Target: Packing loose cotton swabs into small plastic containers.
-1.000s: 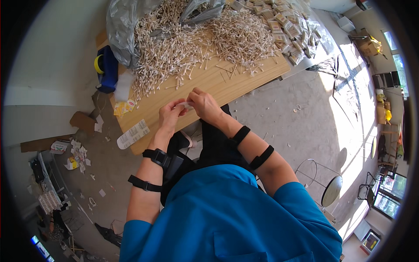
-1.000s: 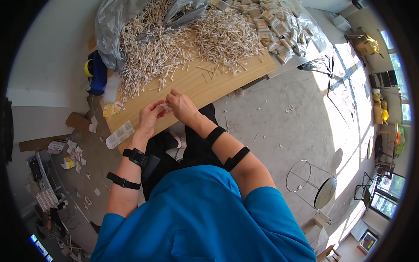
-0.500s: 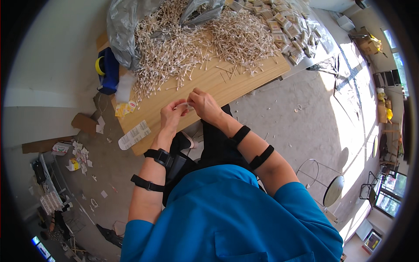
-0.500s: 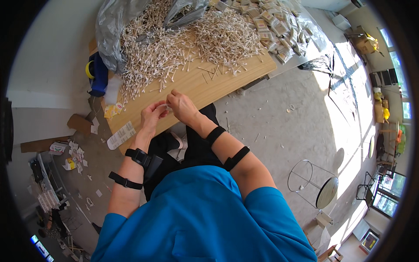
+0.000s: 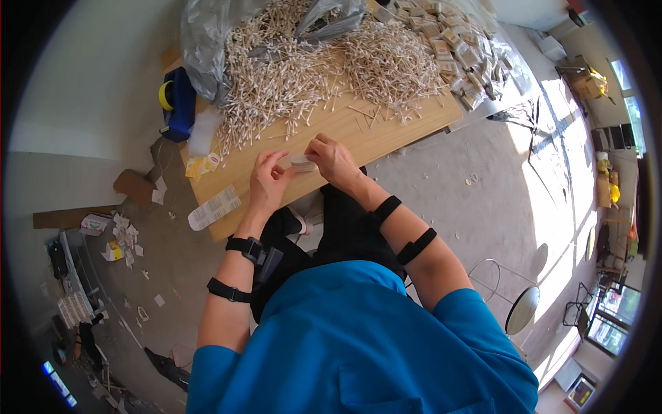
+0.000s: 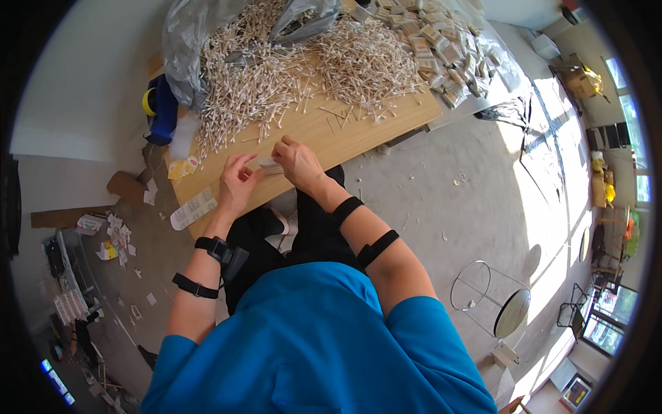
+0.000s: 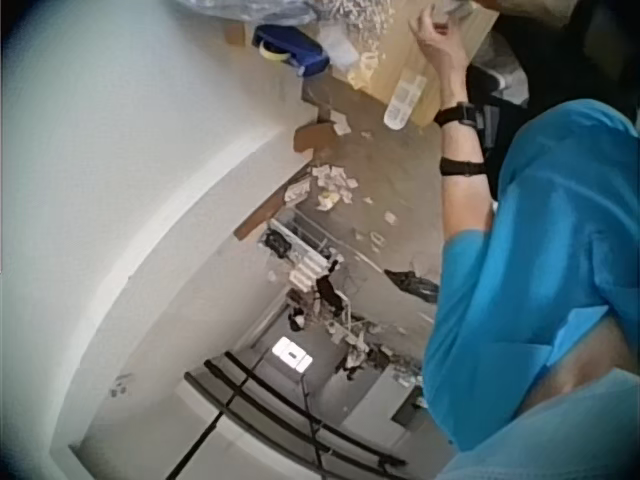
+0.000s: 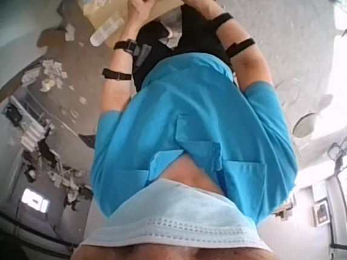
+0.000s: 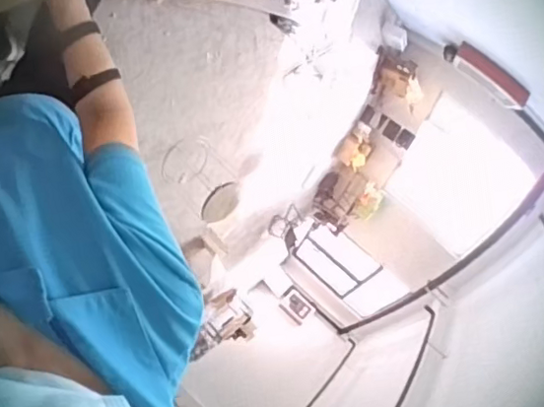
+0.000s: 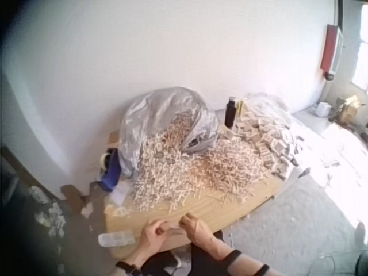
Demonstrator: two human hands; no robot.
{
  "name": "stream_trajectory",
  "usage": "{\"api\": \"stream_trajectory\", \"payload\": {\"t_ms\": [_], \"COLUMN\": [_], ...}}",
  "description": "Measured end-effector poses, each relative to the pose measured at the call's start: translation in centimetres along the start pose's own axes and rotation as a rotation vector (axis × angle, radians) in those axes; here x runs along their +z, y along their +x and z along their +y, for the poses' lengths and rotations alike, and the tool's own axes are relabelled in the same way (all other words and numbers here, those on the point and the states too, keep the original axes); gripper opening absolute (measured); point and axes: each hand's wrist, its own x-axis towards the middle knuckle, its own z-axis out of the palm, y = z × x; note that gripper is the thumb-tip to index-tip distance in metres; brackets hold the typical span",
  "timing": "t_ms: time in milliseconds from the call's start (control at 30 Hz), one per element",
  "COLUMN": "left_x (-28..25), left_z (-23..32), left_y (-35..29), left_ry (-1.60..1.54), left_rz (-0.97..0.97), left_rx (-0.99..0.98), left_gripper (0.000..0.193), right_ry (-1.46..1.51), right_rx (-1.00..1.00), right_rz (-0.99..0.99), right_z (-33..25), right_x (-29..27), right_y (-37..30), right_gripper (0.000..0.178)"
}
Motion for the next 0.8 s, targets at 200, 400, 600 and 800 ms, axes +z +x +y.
{"api": "stream_trajectory", "payload": {"t_ms": [200,400,600,800], "left_x": [-0.3,2.5,3.6,3.8], "left_z": [-1.2,-1.3,-1.3,-1.6], "left_y": [-0.3,-1.8,-2.3,-1.4], "left_ry": [0.226,0.089,0.013,0.207], "left_rz": [0.097,0.105,0.172,0.219], "left_rx": [0.264,0.272,0.140,0.243], "left_gripper": [0.007,0.006,0.007,0.010], "right_ry": [-0.227,-0.348,-0.326,-0.322], "right_rx": [-0.097,-0.239,-0.326,-0.353], "right_rz": [-0.053,-0.078,-0.119,-0.097], "right_z": [-2.5,-3.0,-3.0,-2.2], "right_x": [0.2,-0.5,-0.2,0.5], "right_y": [-0.2,-1.0,-1.7,-1.3], "right_gripper": [0.010,0.008,0.006,0.007]}}
